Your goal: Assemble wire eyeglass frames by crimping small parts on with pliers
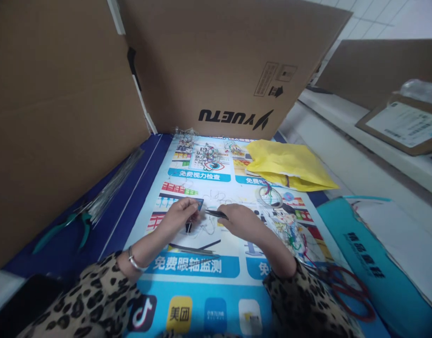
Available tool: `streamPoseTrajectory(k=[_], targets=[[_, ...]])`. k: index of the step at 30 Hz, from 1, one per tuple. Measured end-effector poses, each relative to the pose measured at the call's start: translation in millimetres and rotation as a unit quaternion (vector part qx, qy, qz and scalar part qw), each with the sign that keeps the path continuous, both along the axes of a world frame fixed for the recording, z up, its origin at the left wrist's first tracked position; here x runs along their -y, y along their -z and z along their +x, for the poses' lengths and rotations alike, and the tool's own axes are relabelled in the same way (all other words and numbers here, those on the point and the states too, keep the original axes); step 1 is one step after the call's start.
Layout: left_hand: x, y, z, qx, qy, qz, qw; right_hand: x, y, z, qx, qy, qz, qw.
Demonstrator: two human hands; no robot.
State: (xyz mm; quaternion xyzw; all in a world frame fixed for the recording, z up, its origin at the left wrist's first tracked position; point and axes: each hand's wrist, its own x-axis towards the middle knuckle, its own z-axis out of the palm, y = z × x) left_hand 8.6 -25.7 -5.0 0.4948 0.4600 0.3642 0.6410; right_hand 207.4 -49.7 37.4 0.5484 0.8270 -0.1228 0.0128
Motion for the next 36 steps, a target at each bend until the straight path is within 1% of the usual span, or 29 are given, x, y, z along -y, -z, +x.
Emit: streamPoseTrajectory(k=[2,4,6,8,11,14,16,17,19,22,25,27,30,32,33,34,36], targets=[[-3.3,2.3,-4.4,-0.058,0.019,0.037,0.997,-2.7,-1.5,6.4,-0.029,0.003,-0.024,0.999],[-6.7,4.5,-9.9,-0.141,0.035,0.102,0.984,-5.0,-0.5,9.9,-0.057,0.013,-0.033,0.998],[-10.3,4.6,-16.0,-0.219,0.024,0.191,0.957,-7.2,1.6,11.0,-0.087,0.02,-0.043,0.995],[-13.8,1.7,-22.2,-0.285,0.003,0.266,0.921,-9.3,4.0,10.7,-0.105,0.034,-0.044,0.993],[-18.0,-5.4,-30.1,-0.359,-0.007,0.334,0.871,-12.4,8.6,8.3,-0.094,0.07,-0.01,0.993],[-19.8,-10.0,-34.4,-0.389,0.028,0.372,0.842,-14.5,16.8,4.2,-0.091,0.085,0.023,0.992],[-20.1,-10.1,-34.6,-0.389,0.051,0.381,0.837,-15.2,24.4,0.6,-0.101,0.09,0.04,0.99],[-20.3,-9.4,-34.0,-0.387,0.052,0.381,0.838,-15.3,28.5,-1.4,-0.107,0.09,0.052,0.989],[-21.4,-6.6,-32.0,-0.379,0.032,0.377,0.844,-15.2,36.3,-5.9,-0.117,0.082,0.086,0.986],[-25.5,0.0,-29.5,-0.373,-0.01,0.362,0.854,-14.1,44.4,-12.8,-0.114,0.039,0.14,0.983],[-31.0,6.7,-29.2,-0.372,-0.029,0.328,0.868,-12.1,46.7,-17.7,-0.084,-0.006,0.164,0.983],[-34.3,9.6,-29.5,-0.377,-0.034,0.304,0.874,-10.7,46.6,-18.9,-0.064,-0.022,0.17,0.983],[-37.5,11.5,-29.6,-0.398,-0.042,0.277,0.874,-8.9,46.9,-17.5,-0.057,-0.036,0.169,0.983],[-38.1,12.0,-29.2,-0.433,-0.042,0.257,0.863,-7.9,47.9,-15.1,-0.063,-0.05,0.167,0.983],[-37.9,12.2,-28.9,-0.459,-0.042,0.25,0.852,-7.4,48.4,-13.7,-0.067,-0.058,0.166,0.982],[-37.4,12.5,-28.6,-0.484,-0.04,0.254,0.836,-6.9,48.8,-12.3,-0.072,-0.066,0.164,0.981],[-35.9,13.2,-28.0,-0.519,-0.034,0.291,0.803,-5.8,49.5,-9.7,-0.082,-0.081,0.162,0.98]])
